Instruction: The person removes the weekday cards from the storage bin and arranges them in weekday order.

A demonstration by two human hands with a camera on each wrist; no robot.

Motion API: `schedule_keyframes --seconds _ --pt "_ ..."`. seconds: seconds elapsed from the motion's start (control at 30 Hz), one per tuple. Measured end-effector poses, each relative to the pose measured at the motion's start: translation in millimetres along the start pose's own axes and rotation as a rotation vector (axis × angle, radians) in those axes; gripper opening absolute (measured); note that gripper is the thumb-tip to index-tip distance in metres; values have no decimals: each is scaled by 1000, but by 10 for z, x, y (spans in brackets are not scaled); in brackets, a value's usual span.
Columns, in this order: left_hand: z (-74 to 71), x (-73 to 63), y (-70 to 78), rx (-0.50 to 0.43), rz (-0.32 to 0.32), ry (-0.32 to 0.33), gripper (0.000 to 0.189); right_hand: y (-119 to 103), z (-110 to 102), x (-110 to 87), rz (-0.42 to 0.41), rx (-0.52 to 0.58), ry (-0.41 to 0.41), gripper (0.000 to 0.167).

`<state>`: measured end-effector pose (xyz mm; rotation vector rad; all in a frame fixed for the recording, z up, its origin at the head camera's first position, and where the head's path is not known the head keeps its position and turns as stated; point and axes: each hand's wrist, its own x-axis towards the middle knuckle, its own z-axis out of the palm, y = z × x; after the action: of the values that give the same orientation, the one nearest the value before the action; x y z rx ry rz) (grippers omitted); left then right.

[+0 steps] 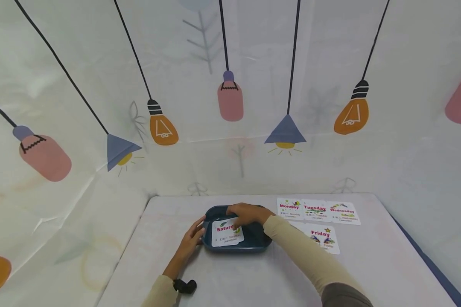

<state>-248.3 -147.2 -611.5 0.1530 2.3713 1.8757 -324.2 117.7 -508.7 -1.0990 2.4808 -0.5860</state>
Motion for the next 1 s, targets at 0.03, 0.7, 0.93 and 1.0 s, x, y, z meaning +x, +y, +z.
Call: schedule_keyframes --seconds 0.03,0.7,0.93,1.0 --pt "2 -1 1 -4 1 -1 47 0 16 14 7 -5 -5 51" --pt "-40 -160 384 0 -7 -61 49 -59 264 232 125 -307 -101 57" --pt "-58 -158 389 2 -13 -67 50 -109 346 256 96 -456 -87 68" --pt "-64 -154 383 2 -4 -64 50 -115 356 265 96 -471 -77 70"
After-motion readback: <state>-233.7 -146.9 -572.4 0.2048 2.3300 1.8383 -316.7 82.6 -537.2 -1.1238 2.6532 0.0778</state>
